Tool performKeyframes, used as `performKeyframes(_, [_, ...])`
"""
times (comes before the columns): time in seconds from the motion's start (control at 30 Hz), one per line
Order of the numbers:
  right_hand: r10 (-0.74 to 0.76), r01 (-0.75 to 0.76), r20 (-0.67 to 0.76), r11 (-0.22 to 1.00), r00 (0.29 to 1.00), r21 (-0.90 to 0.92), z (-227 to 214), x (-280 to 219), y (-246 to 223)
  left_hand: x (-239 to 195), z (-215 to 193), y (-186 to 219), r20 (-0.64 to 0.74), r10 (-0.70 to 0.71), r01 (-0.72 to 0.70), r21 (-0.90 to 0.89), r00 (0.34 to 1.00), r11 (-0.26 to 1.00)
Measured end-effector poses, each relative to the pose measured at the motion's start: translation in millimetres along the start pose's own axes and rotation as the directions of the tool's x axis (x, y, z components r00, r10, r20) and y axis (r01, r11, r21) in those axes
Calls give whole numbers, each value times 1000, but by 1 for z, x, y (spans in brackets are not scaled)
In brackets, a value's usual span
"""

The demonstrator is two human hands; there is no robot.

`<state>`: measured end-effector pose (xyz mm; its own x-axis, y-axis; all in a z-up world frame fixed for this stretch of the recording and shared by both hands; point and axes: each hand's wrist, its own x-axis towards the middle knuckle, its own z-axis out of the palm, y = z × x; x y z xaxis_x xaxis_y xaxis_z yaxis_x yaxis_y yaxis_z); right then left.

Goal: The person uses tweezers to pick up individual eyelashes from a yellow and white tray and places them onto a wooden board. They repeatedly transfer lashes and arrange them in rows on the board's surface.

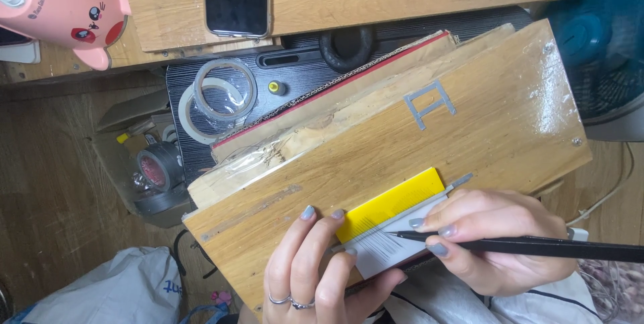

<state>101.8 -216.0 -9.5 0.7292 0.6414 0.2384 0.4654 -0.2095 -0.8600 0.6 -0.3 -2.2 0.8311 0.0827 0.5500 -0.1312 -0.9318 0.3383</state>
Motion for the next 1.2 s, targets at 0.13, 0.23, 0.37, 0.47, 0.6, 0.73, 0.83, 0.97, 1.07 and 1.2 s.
performKeyframes(0.13, [9,-9,4,1000,1000,9,1,0,0,0,2,-1,-26,5,-5,6,1000,1000])
performKeyframes(0.23, [-23,24,-41,1000,999,14,1,3,-2,0,1,-1,-19,10,-10,11,1000,1000])
performKeyframes(0.37, [2,-1,21,1000,1000,-11,-1,4,-2,1,-2,-2,10,28,-28,26,1000,999])
performKeyframes(0.47, [-13,13,29,1000,999,-2,-2,-1,3,-2,-8,-4,76,62,-65,38,995,997])
performKeyframes(0.6, [19,-18,49,1000,999,-20,-4,0,0,1,-12,-3,129,67,-75,56,989,996])
performKeyframes(0.73, [-11,10,38,1000,999,15,-3,-1,3,0,-6,-4,90,70,-75,60,993,995])
performKeyframes(0.83, [0,0,54,1000,999,-4,-4,0,2,-2,-3,-5,41,72,-75,61,997,995])
performKeyframes(0.97, [-11,12,37,1000,999,-8,-4,1,0,-2,-2,-4,39,59,-61,61,998,996])
performKeyframes(1.07, [-26,26,23,1000,999,0,-2,1,1,-3,-1,-4,30,58,-60,65,998,996])
performKeyframes(1.2, [4,-3,62,1000,998,-23,-4,1,1,-2,-1,-4,27,55,-56,61,998,997])
